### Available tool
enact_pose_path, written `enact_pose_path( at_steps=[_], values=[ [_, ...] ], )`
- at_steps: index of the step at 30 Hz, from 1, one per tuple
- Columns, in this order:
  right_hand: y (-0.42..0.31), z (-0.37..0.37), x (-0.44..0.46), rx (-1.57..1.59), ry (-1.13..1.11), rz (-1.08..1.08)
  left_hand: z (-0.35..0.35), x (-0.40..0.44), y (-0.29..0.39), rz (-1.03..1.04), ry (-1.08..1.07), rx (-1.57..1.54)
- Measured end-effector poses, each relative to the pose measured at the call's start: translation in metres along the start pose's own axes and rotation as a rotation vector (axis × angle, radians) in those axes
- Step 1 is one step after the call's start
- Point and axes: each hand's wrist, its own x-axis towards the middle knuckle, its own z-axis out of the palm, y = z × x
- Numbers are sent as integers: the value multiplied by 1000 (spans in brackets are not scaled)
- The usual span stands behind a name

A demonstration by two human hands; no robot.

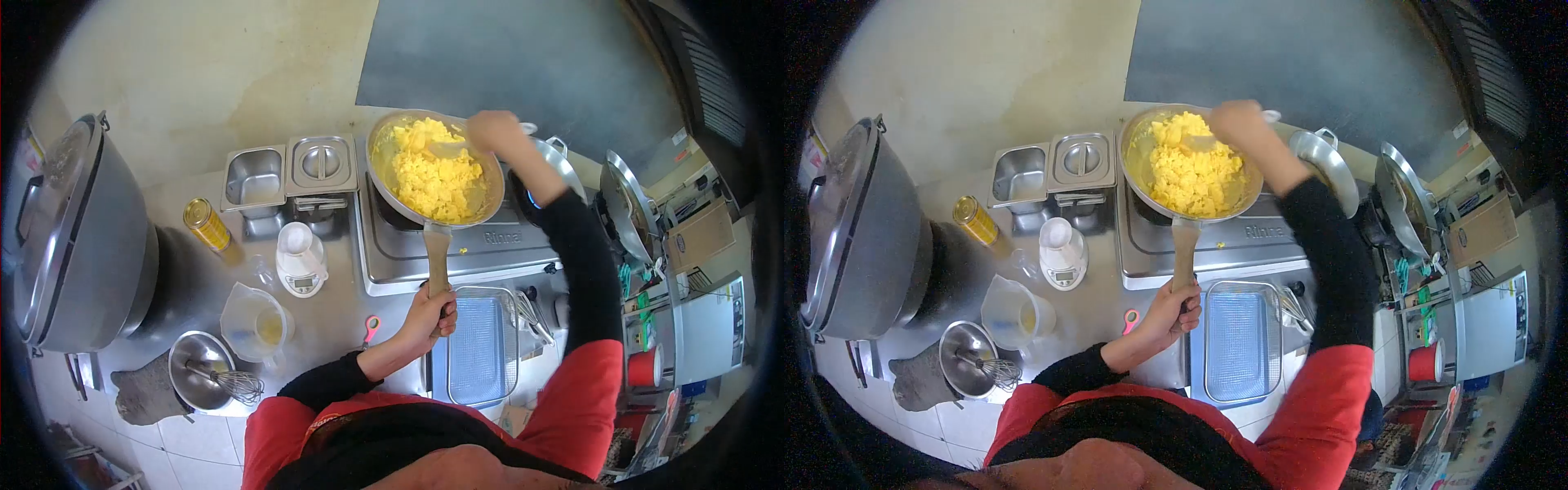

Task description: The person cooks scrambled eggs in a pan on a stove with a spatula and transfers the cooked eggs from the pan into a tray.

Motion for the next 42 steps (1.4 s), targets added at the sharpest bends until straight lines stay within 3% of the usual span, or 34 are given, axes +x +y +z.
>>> enact_pose_path(
  at_steps=[4, 6, 8, 13, 15, 16, 18, 19, 21, 23, 25, 27, 31, 33, 37, 39, 41, 42],
  values=[
    [5, -5, -58, -44, -149, -173, 3, -3, 4, -34, 5, 36],
    [-31, 16, -87, 0, 15, -263, 2, -2, 3, -37, 7, 37],
    [-71, 53, -83, 2, 107, -206, 1, -1, 2, -35, 11, 38],
    [-17, 94, 16, 47, 357, -39, 1, -3, 1, 8, 8, 41],
    [19, 68, 33, 138, 144, 26, 0, -2, 1, 11, 7, 45],
    [29, 49, 30, 137, 146, 28, 0, -1, 1, 2, 8, 42],
    [45, 21, 22, 225, -123, 107, 1, -2, 3, -10, -1, 41],
    [44, 25, 21, 223, -128, 109, 2, -2, 4, -24, 9, 51],
    [32, 44, 17, 128, 191, 167, 1, -3, 4, -44, 23, 61],
    [7, 110, 35, 96, 299, 130, 1, -2, 5, -31, 1, 66],
    [-9, 115, 29, 64, 419, 88, -1, -2, 7, -41, -8, 69],
    [-6, 104, 11, 41, 279, -84, -2, -2, 7, -57, -12, 64],
    [18, 39, -43, -11, 182, -149, -1, -3, 9, -68, -11, 59],
    [11, 7, -79, -86, 25, -130, -2, -4, 9, -67, -4, 65],
    [-33, 57, -84, -200, 46, -209, -3, -2, 9, -66, -4, 66],
    [-49, 100, -55, -166, 172, -26, -8, -2, 6, -63, -1, 70],
    [-27, 119, -10, -174, 280, -27, -10, -1, 7, -28, -65, 60],
    [-12, 114, 5, -66, 292, 75, -9, -1, 8, -14, -87, 59]
  ],
)
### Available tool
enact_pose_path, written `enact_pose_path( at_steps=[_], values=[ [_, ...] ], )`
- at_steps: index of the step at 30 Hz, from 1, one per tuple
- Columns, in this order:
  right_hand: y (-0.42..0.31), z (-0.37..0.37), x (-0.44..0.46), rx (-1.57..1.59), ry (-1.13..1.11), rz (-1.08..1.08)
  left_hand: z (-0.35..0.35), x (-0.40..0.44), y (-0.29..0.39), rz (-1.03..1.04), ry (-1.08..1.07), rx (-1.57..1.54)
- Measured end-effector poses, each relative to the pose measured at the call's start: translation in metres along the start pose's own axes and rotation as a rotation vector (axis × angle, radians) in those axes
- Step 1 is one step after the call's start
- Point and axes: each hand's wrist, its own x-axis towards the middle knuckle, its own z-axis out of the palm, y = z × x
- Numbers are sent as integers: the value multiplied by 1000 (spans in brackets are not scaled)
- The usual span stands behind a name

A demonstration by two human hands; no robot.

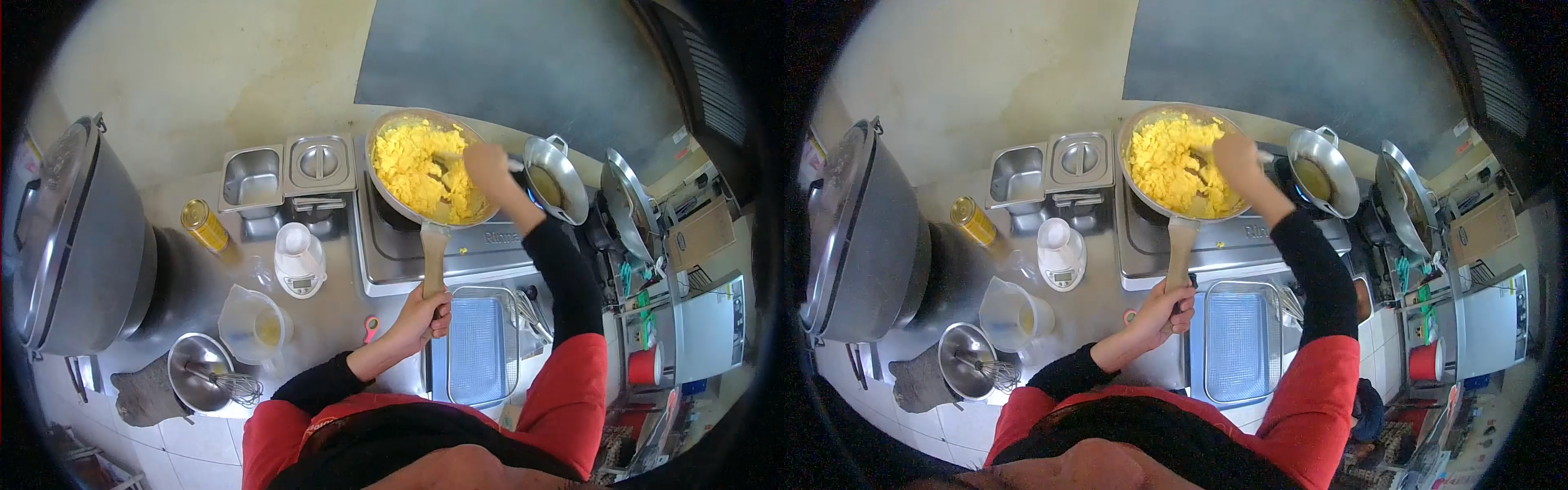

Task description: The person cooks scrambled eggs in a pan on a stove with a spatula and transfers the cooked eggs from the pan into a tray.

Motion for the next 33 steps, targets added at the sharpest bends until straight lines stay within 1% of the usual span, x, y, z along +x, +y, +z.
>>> enact_pose_path(
  at_steps=[1, 3, 6, 7, 9, 11, 12, 14, 15, 17, 18, 20, 22, 24, 26, 27, 28, 29, 31, 33],
  values=[
    [14, -1, 15, 94, 4, 116, 3, -2, 2, -27, 42, 11],
    [46, -21, 36, 172, -134, 123, 5, -3, 5, -50, 85, 25],
    [62, -38, 36, 123, -61, 138, 5, -3, 6, -63, 67, 6],
    [58, -34, 31, 121, -68, 139, 5, -3, 5, -58, 69, 2],
    [35, -16, 15, 16, 75, 78, 5, -3, 4, -56, 68, -3],
    [7, 27, 5, 28, 47, -20, 6, -2, 5, -62, 75, 15],
    [7, 23, -3, 28, 49, -21, 6, -1, 4, -61, 76, 15],
    [15, -2, -22, 140, 0, -175, 5, 0, 0, -55, 80, 5],
    [23, -23, -31, 143, -5, -174, 5, 0, 1, -61, 83, 4],
    [41, -71, -48, 192, -116, -150, 7, -1, 3, -64, 87, 6],
    [43, -87, -56, 191, -121, -147, 6, -1, 4, -70, 85, 4],
    [40, -107, -73, 41, -358, -236, 3, -1, 5, -93, 62, -21],
    [19, -71, -78, 3, -312, -227, 3, 0, 5, -86, 61, -10],
    [-6, -38, -70, -42, -188, -58, 4, 0, 5, -76, 62, 0],
    [8, 11, -36, -60, -78, -42, 5, -1, 5, -57, 67, 6],
    [22, 17, -18, 20, -96, 21, 4, -2, 4, -52, 65, 11],
    [36, 19, -2, 98, -112, 82, 4, -2, 2, -46, 64, 10],
    [50, 14, 13, 142, -135, 92, 4, -2, 2, -41, 65, 9],
    [63, -17, 21, 188, -154, 101, 5, -3, 3, -41, 70, 12],
    [65, -76, 17, 123, -422, 86, 5, -3, 5, -43, 76, 8]
  ],
)
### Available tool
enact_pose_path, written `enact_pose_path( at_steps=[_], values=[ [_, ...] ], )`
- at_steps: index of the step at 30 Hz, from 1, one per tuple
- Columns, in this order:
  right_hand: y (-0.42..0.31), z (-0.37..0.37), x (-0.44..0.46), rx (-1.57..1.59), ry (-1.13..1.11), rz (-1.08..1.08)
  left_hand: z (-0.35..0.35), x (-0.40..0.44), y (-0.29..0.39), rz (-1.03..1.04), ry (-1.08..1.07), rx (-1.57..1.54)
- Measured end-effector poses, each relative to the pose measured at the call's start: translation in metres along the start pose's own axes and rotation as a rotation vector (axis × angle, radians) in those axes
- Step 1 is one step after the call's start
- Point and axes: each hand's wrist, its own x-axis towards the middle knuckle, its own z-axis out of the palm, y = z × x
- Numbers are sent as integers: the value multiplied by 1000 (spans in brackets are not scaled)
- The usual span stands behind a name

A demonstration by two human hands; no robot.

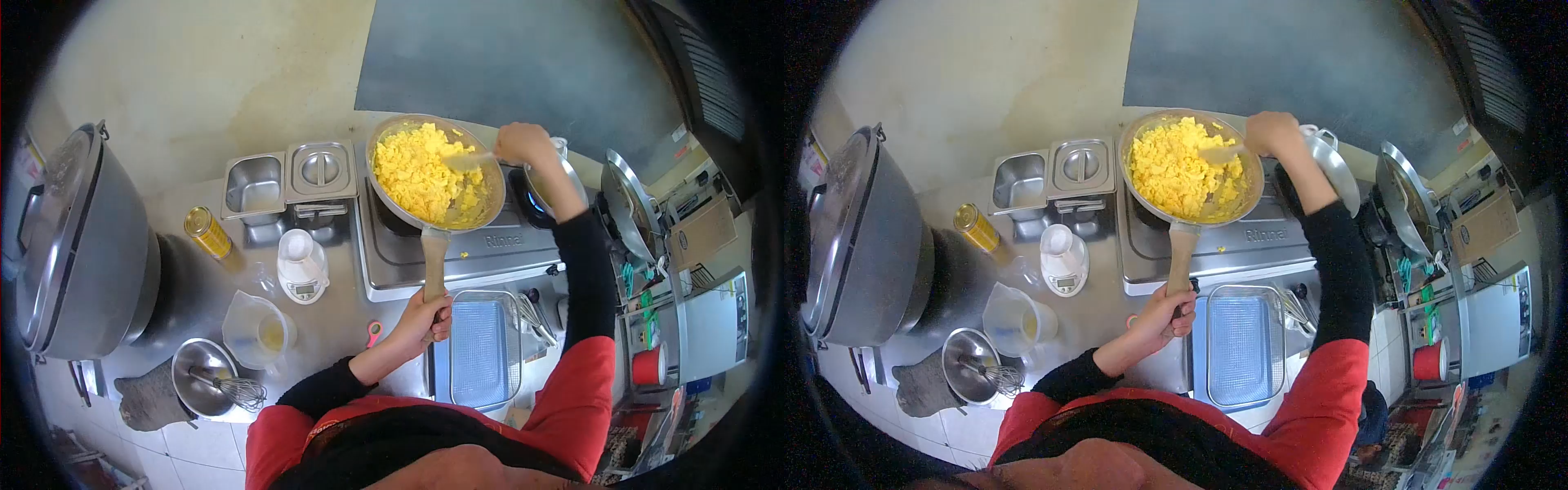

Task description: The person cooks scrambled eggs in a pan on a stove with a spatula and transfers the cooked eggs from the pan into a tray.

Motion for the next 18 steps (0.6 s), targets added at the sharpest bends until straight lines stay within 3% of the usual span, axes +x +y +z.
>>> enact_pose_path(
  at_steps=[4, 5, 9, 13, 15, 16, 18],
  values=[
    [-34, 4, -52, -96, -23, -371, 1, -1, 2, -16, -6, 0],
    [-60, 2, -77, -111, 76, -402, 1, -1, 2, -21, -3, 4],
    [-106, 66, -47, -25, 336, -274, 0, 1, -3, -8, 13, 9],
    [-48, 76, 45, 31, 469, -103, 2, 0, -4, 11, 30, 9],
    [-12, 36, 53, 106, 121, -120, 2, 0, -3, 16, 26, 13],
    [-6, 19, 49, 103, 123, -119, 2, 0, -2, 11, 18, 18],
    [2, 0, 42, 240, -136, 37, 3, 1, -2, 0, 10, 20]
  ],
)
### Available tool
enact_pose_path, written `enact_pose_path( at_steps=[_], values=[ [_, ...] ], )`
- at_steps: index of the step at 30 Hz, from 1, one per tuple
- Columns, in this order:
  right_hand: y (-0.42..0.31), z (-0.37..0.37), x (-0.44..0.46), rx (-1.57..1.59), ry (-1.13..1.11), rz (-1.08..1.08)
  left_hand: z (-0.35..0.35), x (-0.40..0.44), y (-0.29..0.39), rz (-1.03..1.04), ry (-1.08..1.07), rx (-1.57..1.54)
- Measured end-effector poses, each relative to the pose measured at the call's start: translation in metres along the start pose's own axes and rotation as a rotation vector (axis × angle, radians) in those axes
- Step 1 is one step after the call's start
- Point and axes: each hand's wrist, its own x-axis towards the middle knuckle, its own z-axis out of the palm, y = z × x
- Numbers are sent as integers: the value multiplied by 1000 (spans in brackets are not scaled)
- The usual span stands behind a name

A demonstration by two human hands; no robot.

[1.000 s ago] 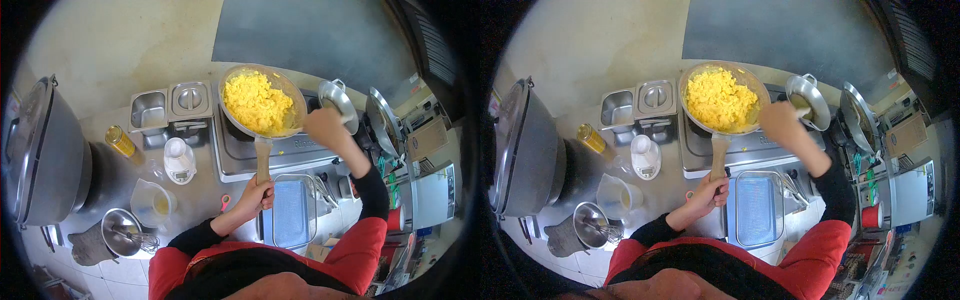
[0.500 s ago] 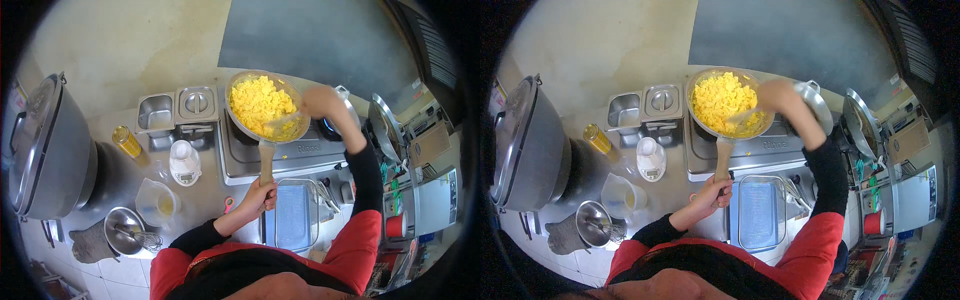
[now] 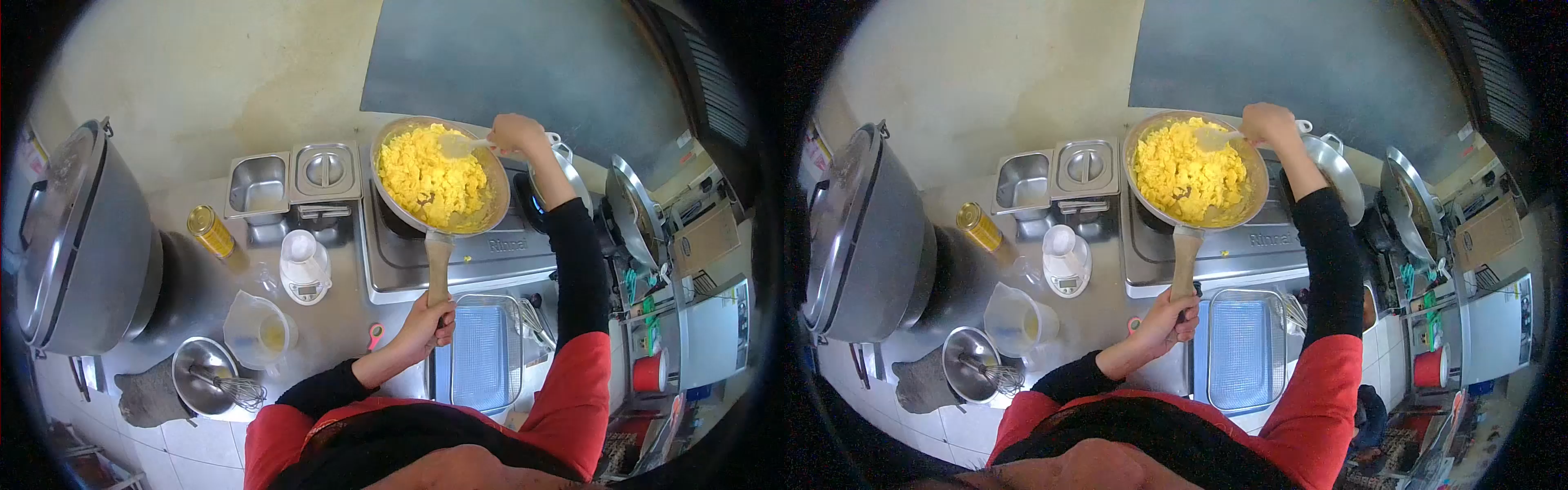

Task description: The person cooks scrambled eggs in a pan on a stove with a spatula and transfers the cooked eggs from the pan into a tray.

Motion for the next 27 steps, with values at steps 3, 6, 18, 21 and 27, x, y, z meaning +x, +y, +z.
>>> enact_pose_path(
  at_steps=[3, 6, 18, 21, 27],
  values=[
    [-9, 37, 7, -56, 372, 6, 1, 0, 0, -13, 22, 10],
    [-32, 97, 15, -125, 528, -126, -1, 0, 2, -13, 9, 10],
    [36, 25, 21, -533, 314, -51, -3, 0, 3, -9, -25, -9],
    [24, 61, 55, -593, 450, -46, -3, -1, 5, -28, -25, 4],
    [-15, 57, 37, -559, 793, -731, 0, -2, 5, -23, -13, 38]
  ],
)
